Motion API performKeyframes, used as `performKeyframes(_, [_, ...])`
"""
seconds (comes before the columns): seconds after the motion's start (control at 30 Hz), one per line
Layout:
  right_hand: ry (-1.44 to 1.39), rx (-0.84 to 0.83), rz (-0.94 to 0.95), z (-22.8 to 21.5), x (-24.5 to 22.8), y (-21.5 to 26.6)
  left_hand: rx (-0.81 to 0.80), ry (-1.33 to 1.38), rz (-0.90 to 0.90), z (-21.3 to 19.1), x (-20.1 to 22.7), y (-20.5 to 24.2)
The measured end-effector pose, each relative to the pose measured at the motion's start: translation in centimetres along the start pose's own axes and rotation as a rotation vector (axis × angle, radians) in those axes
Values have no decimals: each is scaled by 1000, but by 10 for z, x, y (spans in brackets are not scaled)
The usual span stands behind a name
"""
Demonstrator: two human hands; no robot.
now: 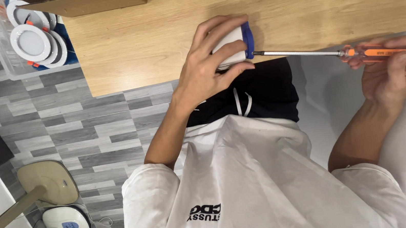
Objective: The person uses a screwdriver to manipulate a blue plastic cover and a white electrical box. They then attach the blue cover to the white box and secure it by tightening screws with the screwdriver.
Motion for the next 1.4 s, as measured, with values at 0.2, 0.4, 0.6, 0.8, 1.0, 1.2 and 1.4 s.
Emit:
performKeyframes(0.2, [20,-60,-9,3,-2,-1,-28,-11,10,-3,5,-5])
performKeyframes(0.4, [21,-85,27,4,0,-4,-46,-7,13,-5,7,-8])
performKeyframes(0.6, [15,-55,60,-3,8,-5,-51,-9,31,-5,6,-8])
performKeyframes(0.8, [120,-43,153,10,-4,-8,-61,-5,43,-6,7,-9])
performKeyframes(1.0, [92,-138,166,-3,7,-8,-80,4,36,-4,6,-8])
performKeyframes(1.2, [11,-240,113,1,5,-9,-91,-6,33,-1,4,-7])
performKeyframes(1.4, [21,-296,-23,-4,9,-10,-91,-25,30,3,2,-4])
Point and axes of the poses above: each hand's wrist, its own y-axis away from the middle knuckle, its own z-axis out of the palm, x = y × z, the point moved 4 cm from there along -y, towards the middle knuckle, and after that the axes turned 11 degrees about -y, right-handed, at the moved point
